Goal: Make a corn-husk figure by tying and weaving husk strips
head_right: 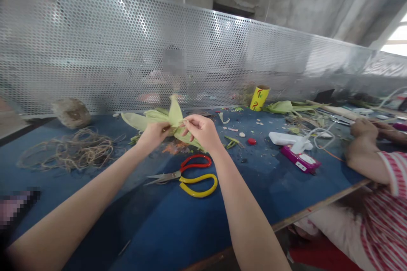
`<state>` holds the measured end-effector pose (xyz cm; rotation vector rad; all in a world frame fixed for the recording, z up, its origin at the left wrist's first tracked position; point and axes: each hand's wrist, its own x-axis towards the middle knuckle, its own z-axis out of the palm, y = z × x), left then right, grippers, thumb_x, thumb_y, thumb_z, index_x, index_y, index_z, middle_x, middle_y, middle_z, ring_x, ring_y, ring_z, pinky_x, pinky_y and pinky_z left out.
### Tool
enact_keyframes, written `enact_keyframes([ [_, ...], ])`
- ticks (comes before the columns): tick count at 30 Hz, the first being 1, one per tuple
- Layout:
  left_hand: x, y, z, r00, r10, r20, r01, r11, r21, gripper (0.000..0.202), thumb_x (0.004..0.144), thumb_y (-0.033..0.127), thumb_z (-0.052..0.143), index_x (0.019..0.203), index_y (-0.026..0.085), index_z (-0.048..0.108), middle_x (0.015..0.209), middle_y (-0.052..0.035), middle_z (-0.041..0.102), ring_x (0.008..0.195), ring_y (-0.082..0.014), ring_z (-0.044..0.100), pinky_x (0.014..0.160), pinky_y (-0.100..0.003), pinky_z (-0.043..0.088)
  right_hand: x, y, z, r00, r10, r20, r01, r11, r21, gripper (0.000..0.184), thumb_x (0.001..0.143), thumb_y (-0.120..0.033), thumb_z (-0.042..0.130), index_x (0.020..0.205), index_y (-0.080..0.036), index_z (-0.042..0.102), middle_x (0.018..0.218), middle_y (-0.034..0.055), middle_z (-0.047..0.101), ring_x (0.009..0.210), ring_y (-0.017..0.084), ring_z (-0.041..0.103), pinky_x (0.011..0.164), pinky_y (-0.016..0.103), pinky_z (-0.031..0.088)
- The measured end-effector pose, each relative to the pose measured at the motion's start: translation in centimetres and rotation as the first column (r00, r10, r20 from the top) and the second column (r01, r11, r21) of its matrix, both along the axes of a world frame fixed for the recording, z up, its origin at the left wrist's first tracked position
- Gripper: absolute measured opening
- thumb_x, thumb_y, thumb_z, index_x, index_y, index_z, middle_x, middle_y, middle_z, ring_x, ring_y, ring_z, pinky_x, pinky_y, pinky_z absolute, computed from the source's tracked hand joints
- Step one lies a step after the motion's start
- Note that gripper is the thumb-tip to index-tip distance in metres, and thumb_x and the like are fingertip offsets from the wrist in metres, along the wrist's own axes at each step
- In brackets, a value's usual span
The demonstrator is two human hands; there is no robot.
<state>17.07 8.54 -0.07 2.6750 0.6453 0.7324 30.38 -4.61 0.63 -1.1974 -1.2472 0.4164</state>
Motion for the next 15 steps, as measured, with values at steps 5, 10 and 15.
enact_keyframes([
  [5, -0.8, 0.5, 0.5, 0.998, -0.023, 0.051, 0.027, 0.997, -0.076, 0.033, 0.074, 0.042, 0.055, 0.092, 0.017, 0.066, 0.087, -0.0078, 0.071, 0.08, -0.0225, 0.065, 0.071, -0.031, 0.048, 1.0, 0.6, -0.5, 0.989, -0.029, -0.147, 0.029, 1.0, 0.002, 0.012, 0.077, -0.031, 0.051, 0.074, -0.019, 0.051, 0.08, 0.0027, 0.064, 0.067, 0.013, 0.062, 0.05, 0.022, 0.049],
  [10, -0.8, -1.7, 1.6, 0.987, -0.107, 0.117, 0.12, 0.986, -0.115, 0.061, 0.071, 0.053, 0.056, 0.117, 0.013, 0.055, 0.1, -0.0109, 0.068, 0.09, -0.0234, 0.063, 0.077, -0.032, 0.049, 0.2, 1.2, -0.9, 0.952, 0.113, -0.284, -0.127, 0.991, -0.03, 0.007, 0.079, -0.026, 0.048, 0.074, -0.02, 0.045, 0.079, 0.0007, 0.064, 0.072, 0.014, 0.064, 0.066, 0.029, 0.053],
  [15, -0.2, -2.6, 1.9, 0.981, -0.144, 0.13, 0.16, 0.98, -0.117, 0.053, 0.065, 0.05, 0.063, 0.106, 0.017, 0.062, 0.103, -0.0099, 0.067, 0.092, -0.0294, 0.062, 0.078, -0.038, 0.049, -0.8, 1.0, -0.4, 0.905, 0.146, -0.399, -0.172, 0.985, -0.03, 0.008, 0.083, -0.021, 0.042, 0.076, -0.022, 0.04, 0.079, 0.0007, 0.065, 0.074, 0.013, 0.065, 0.069, 0.031, 0.053],
])
